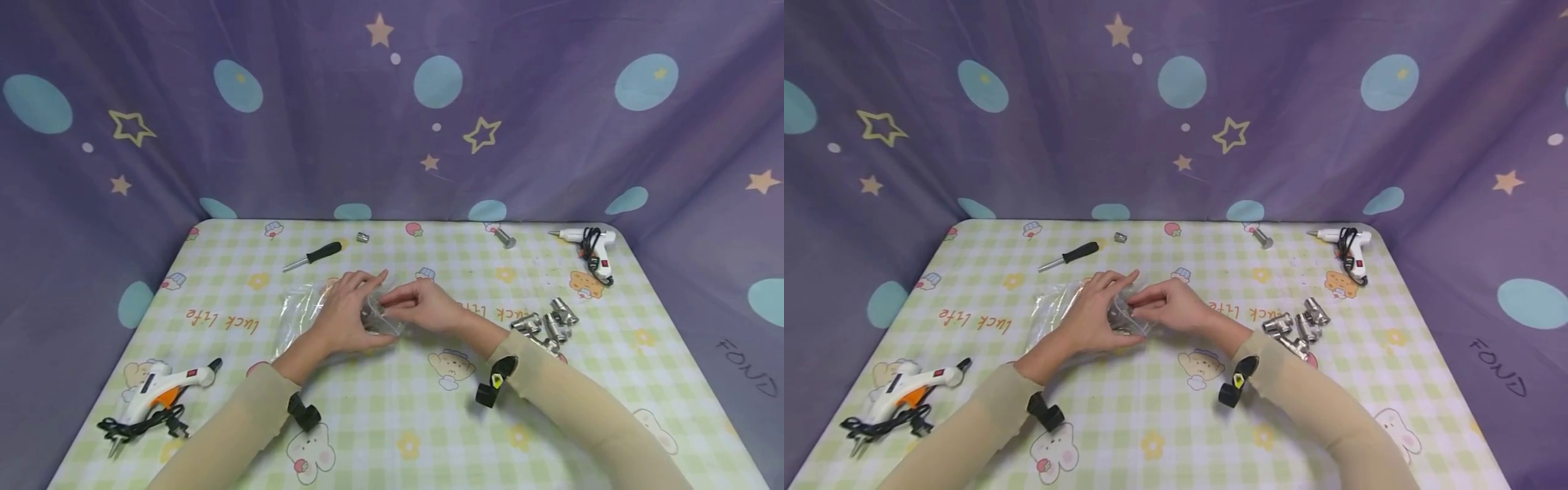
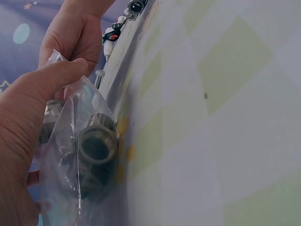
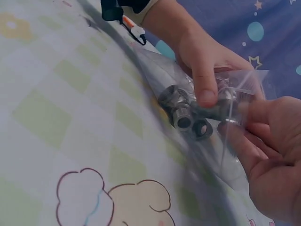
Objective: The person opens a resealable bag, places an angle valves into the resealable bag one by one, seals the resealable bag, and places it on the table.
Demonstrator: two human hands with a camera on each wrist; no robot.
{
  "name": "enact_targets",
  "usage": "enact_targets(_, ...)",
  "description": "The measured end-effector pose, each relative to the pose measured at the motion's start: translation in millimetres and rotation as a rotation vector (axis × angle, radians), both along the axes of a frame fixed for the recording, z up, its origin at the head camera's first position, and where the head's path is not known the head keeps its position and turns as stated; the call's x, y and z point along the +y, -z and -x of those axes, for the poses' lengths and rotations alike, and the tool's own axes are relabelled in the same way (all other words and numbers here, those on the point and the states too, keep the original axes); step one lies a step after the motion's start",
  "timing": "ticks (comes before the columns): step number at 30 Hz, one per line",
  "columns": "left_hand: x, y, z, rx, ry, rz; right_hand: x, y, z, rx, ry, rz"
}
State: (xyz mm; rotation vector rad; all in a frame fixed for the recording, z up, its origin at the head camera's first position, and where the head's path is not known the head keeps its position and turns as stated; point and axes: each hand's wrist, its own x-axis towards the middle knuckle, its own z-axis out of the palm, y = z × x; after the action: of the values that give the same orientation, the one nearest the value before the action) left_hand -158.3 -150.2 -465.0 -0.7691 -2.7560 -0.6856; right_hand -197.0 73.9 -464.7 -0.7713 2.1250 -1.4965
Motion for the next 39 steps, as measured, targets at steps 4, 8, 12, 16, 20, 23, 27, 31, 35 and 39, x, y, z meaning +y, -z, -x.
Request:
enact_targets(4,0.2,-0.2,-0.3,-0.02,-0.006,0.004,5.7,-3.6,0.4,-0.021,0.029,-0.014)
enact_targets(8,1.6,-0.6,-0.4,-0.043,-0.005,0.014,13.6,-6.6,2.0,-0.021,0.047,0.003)
enact_targets(12,2.9,-1.8,-0.7,-0.044,-0.007,0.013,24.9,-9.6,5.5,0.004,0.052,0.004)
enact_targets(16,3.2,-1.7,-0.1,-0.036,-0.011,0.015,40.8,-16.3,7.8,0.046,0.071,-0.041)
enact_targets(20,3.2,-0.8,0.6,-0.039,-0.016,0.013,61.9,-24.8,9.9,0.117,0.08,-0.098)
enact_targets(23,3.4,-0.3,0.9,-0.043,-0.015,0.008,80.3,-31.7,11.7,0.156,0.094,-0.139)
enact_targets(27,3.2,0.3,0.9,-0.045,-0.007,0.008,106.7,-40.5,13.7,0.192,0.135,-0.192)
enact_targets(31,2.4,0.9,0.7,-0.047,-0.012,0.017,132.0,-48.2,15.6,0.222,0.175,-0.244)
enact_targets(35,3.3,0.5,0.8,-0.05,-0.017,0.026,153.5,-54.0,15.4,0.238,0.212,-0.298)
enact_targets(39,4.0,-0.4,0.3,-0.051,-0.016,0.027,167.8,-58.1,11.2,0.241,0.231,-0.324)
